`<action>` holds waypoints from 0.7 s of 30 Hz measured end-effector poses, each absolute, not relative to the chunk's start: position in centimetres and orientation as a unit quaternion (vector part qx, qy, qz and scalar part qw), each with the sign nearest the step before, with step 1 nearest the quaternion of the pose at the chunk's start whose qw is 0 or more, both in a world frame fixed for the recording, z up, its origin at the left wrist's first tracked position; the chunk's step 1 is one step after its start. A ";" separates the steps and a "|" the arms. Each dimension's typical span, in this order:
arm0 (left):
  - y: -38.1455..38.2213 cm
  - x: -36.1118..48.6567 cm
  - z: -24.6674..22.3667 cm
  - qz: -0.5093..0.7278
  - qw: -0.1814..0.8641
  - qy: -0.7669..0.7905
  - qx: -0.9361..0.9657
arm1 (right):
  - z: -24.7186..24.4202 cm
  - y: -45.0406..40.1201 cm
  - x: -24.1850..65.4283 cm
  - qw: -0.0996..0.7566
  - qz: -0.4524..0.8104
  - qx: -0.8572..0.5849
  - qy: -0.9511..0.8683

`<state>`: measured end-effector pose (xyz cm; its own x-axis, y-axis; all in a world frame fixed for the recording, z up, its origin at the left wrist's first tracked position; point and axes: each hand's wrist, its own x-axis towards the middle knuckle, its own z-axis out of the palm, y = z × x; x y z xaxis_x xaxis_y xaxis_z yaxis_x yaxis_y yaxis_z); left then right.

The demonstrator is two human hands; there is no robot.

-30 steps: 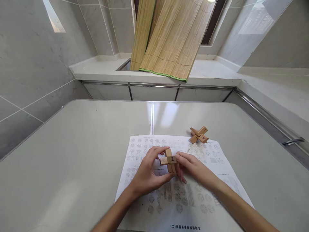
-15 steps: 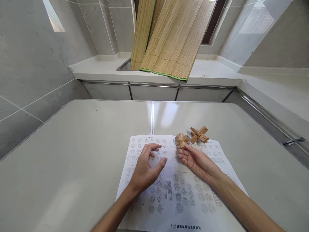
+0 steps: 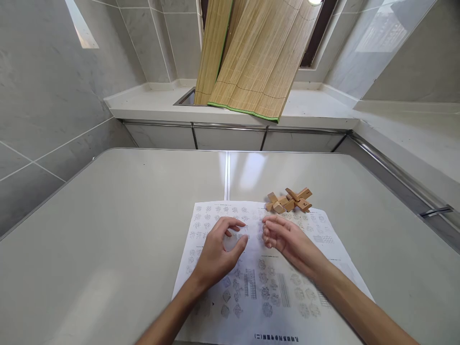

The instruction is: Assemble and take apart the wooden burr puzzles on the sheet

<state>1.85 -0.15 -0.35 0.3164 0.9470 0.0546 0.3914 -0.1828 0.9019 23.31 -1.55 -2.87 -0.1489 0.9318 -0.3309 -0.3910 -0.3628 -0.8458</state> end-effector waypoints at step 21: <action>-0.5 1.9 -2.6 0.233 0.253 0.362 0.866 | -3.9 -3.6 21.1 0.336 0.366 -0.477 -0.725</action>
<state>1.94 -0.47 -2.56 0.6287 0.7459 0.2201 0.5099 -0.6090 0.6075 21.06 -3.57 -3.93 -0.3200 0.9372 0.1385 0.4460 0.2780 -0.8507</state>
